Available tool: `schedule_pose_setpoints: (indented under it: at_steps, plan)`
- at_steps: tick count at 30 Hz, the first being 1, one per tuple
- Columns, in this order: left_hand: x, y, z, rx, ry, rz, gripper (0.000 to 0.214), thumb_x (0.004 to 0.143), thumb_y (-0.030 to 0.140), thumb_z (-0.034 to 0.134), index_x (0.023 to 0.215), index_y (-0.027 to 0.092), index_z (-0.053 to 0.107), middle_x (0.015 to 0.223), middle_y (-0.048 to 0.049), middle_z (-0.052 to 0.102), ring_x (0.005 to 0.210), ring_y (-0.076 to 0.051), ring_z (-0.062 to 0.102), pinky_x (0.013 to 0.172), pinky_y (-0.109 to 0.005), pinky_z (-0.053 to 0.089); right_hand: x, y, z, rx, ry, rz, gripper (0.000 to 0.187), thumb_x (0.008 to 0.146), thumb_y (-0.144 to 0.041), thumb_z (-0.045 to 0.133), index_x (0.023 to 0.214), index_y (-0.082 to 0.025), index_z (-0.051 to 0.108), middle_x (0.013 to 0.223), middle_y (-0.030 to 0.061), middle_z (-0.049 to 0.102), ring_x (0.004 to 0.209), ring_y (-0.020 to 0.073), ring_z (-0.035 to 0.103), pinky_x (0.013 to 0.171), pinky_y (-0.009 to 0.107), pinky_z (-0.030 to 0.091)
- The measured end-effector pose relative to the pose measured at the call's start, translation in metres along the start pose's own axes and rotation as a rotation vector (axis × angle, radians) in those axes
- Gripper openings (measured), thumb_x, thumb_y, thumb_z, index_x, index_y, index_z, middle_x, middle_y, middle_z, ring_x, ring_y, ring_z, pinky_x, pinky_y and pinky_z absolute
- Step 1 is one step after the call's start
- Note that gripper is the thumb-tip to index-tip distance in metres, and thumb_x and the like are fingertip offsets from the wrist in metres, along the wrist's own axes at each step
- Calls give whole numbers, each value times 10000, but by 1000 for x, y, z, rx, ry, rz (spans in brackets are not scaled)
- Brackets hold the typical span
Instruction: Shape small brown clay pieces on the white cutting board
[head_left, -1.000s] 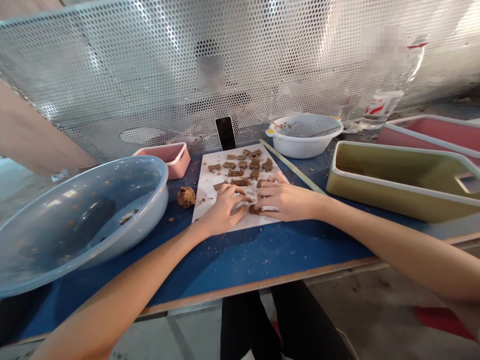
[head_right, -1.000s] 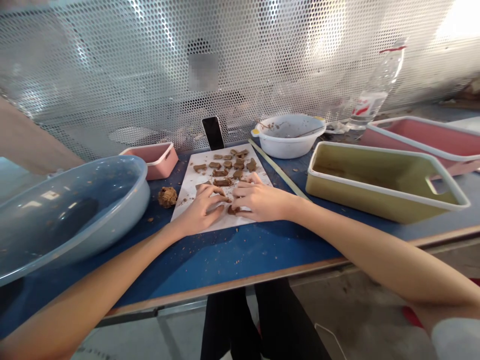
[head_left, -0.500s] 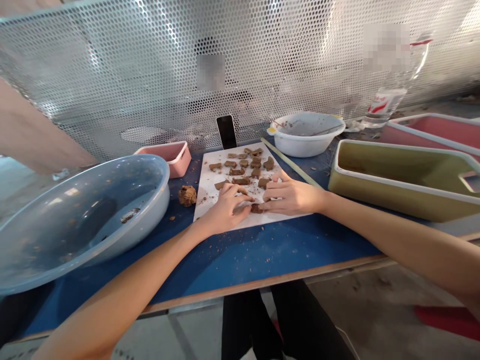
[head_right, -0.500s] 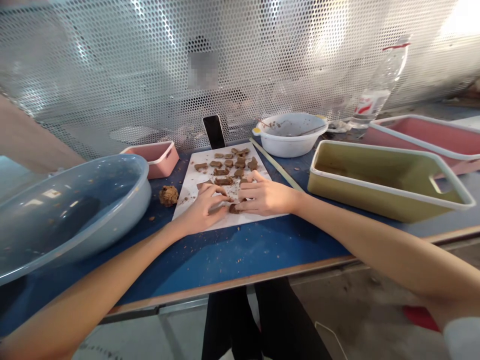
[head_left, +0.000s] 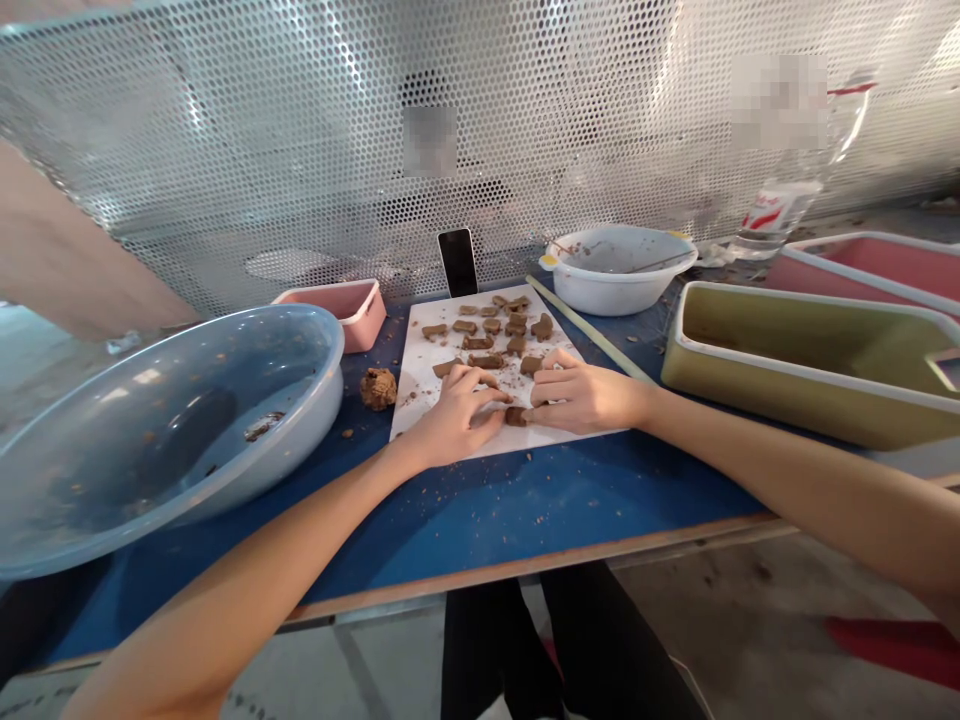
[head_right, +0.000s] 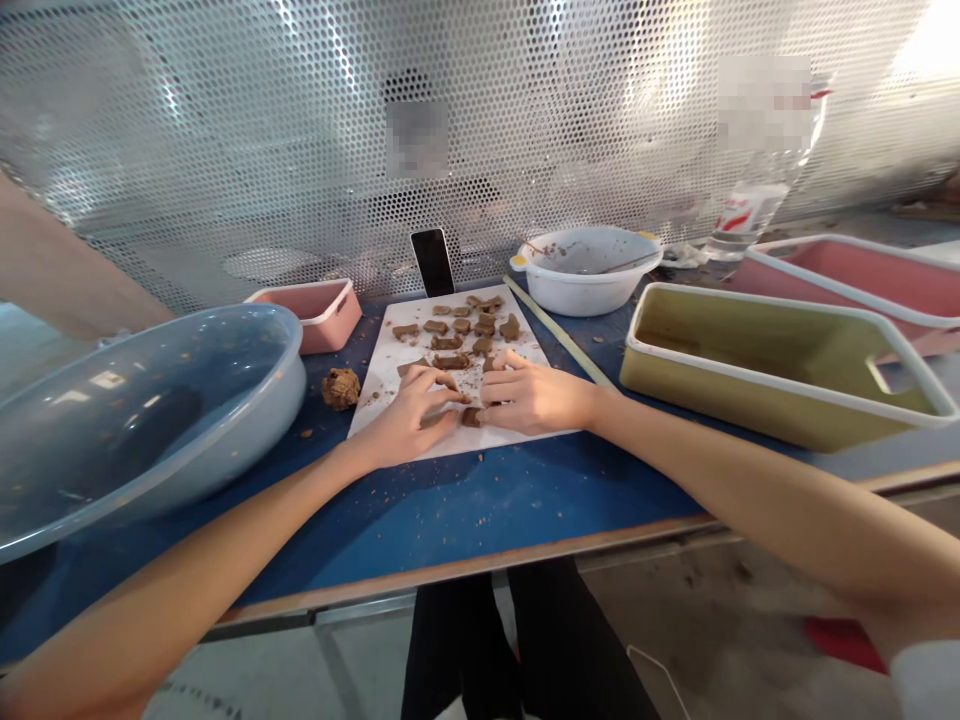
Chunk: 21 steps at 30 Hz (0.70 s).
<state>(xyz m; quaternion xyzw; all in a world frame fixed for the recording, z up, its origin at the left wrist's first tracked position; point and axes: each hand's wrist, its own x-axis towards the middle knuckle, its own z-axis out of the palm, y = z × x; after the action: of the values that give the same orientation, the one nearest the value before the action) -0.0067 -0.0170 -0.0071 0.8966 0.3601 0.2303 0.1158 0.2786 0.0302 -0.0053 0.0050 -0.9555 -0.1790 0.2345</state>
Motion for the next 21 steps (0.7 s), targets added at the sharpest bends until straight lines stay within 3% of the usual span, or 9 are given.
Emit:
schedule_pose_setpoints:
  at_steps: [6,21]
  plan:
    - [0,0,1,16,-3,-3,243,1094,336,589,1233,254,771,1284,-114,622,1311,-327,495,1190,-572,451,1,-2,2,32,38,106,245,1160,-340,569,1219,-197,760,961,44,705,899,191,600,924,379,338]
    - [0,2,-1,14,-15,-18,251,1078,331,581,1224,261,773,1282,-113,625,1299,-332,493,1192,-598,448,2,-3,2,32,49,104,243,1165,-284,552,1177,-224,788,928,26,668,865,179,554,931,377,291]
